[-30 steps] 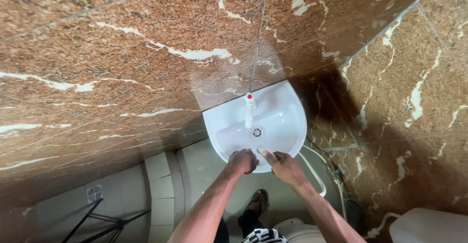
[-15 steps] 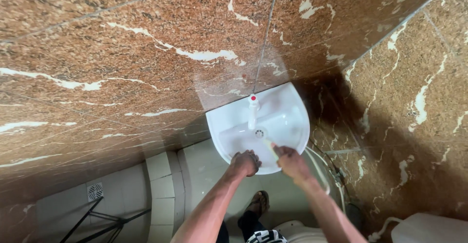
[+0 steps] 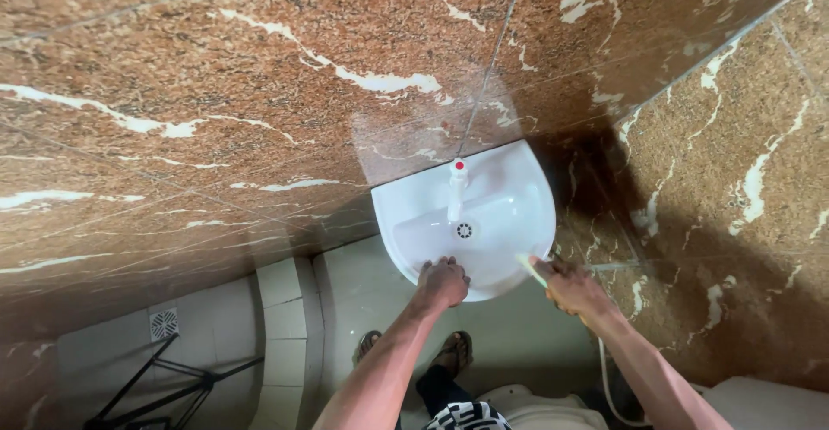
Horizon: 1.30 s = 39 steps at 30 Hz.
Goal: Cleaning a bathroom sink with a toothbrush and detergent powder.
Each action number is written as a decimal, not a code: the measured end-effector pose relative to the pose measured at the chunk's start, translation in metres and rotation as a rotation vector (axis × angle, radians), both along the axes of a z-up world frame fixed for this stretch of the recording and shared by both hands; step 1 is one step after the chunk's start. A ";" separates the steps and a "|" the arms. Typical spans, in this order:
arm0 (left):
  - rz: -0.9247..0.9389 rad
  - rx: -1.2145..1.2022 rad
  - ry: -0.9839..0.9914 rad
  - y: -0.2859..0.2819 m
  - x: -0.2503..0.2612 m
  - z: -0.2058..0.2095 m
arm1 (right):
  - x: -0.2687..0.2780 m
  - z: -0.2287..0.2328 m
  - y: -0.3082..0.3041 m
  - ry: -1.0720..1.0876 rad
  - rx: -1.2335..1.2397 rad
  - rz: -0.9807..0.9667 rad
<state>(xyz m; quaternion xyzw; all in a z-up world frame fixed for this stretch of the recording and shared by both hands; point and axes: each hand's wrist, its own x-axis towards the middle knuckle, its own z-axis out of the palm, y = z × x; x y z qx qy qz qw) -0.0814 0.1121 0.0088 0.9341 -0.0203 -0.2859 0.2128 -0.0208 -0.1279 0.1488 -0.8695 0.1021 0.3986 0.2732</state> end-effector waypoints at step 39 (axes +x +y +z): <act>-0.005 -0.012 -0.254 0.023 -0.110 0.104 | -0.049 0.020 0.141 0.120 0.449 -0.242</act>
